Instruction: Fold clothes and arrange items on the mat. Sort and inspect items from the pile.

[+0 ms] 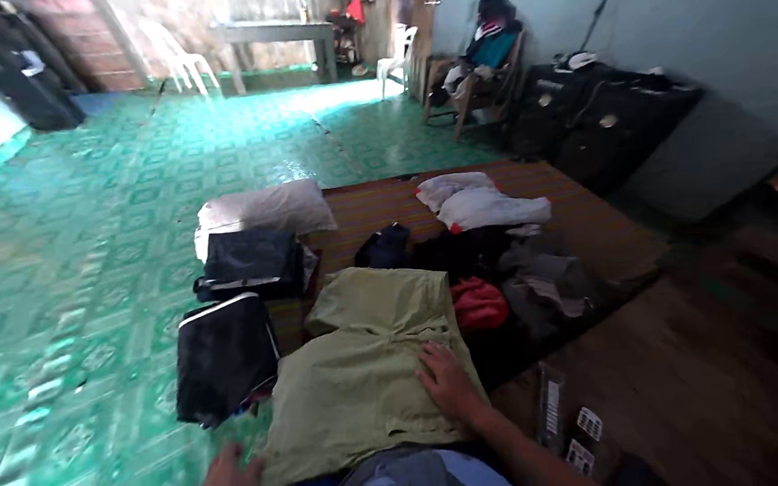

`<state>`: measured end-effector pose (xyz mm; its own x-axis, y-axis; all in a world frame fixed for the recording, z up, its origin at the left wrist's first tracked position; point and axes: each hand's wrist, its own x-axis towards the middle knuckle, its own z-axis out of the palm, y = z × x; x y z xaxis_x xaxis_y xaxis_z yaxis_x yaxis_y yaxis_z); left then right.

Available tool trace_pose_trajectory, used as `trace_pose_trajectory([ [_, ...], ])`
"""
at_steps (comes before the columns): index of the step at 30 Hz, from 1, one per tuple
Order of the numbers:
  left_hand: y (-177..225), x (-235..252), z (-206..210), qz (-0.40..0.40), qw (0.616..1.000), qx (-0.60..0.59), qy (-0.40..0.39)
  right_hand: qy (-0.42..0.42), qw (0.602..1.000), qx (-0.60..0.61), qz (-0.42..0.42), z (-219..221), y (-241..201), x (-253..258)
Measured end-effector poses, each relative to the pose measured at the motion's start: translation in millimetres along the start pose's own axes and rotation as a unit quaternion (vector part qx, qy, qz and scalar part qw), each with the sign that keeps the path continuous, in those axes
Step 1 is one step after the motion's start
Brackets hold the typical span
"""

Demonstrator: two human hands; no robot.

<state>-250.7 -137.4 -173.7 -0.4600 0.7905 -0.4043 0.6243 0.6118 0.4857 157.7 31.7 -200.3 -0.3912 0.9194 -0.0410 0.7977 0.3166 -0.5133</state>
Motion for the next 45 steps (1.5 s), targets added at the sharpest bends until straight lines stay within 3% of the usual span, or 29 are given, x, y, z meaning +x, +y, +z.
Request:
trace_pose_trajectory([
  [3,44.2,-3.7,7.1,0.160,0.983,0.006,0.085,-0.020,1.000,-0.020,-0.011,-6.7,-9.5,2.6],
  [6,76.3,2.3,40.9,0.304,0.951,0.003,0.055,-0.045,0.997,-0.027,-0.051,-9.2,-23.1,2.6],
  [8,76.4,13.8,70.6,0.341,0.937,0.060,0.041,-0.075,0.995,-0.030,-0.063,-1.0,-21.7,0.9],
  [12,69.0,27.8,79.8,0.320,0.940,0.115,0.038,-0.105,0.993,-0.054,-0.012,-0.6,-1.7,-3.9],
  [19,25.2,54.1,79.2,0.254,0.965,-0.064,0.033,-0.030,0.997,0.022,0.074,-1.4,41.8,-6.2],
  [21,23.6,51.7,73.3,0.221,0.974,-0.038,0.025,-0.030,0.994,0.042,0.096,-2.1,45.3,-7.0],
  [23,41.5,43.3,59.1,0.194,0.977,0.081,0.034,-0.049,0.992,0.020,0.113,-10.3,40.7,-5.5],
  [26,95.6,29.5,44.5,0.256,0.957,0.126,0.057,-0.055,0.991,-0.056,0.109,-23.5,18.4,2.6],
  [31,173.6,42.5,83.7,0.356,0.909,0.183,-0.114,-0.117,0.990,-0.079,-0.004,-8.9,-32.7,30.6],
  [33,175.9,60.6,101.7,0.341,0.897,0.243,-0.143,-0.161,0.984,-0.069,-0.024,0.2,-40.2,37.4],
  [35,163.8,80.4,105.0,0.321,0.895,0.283,-0.124,-0.180,0.980,-0.087,-0.022,4.8,-30.1,41.1],
  [40,150.2,118.4,74.5,0.245,0.922,0.293,-0.068,-0.113,0.989,-0.088,0.044,-1.5,9.8,43.6],
  [45,155.5,163.8,44.5,0.132,0.944,0.263,-0.150,-0.078,0.991,0.013,0.109,-18.2,48.2,61.6],
])
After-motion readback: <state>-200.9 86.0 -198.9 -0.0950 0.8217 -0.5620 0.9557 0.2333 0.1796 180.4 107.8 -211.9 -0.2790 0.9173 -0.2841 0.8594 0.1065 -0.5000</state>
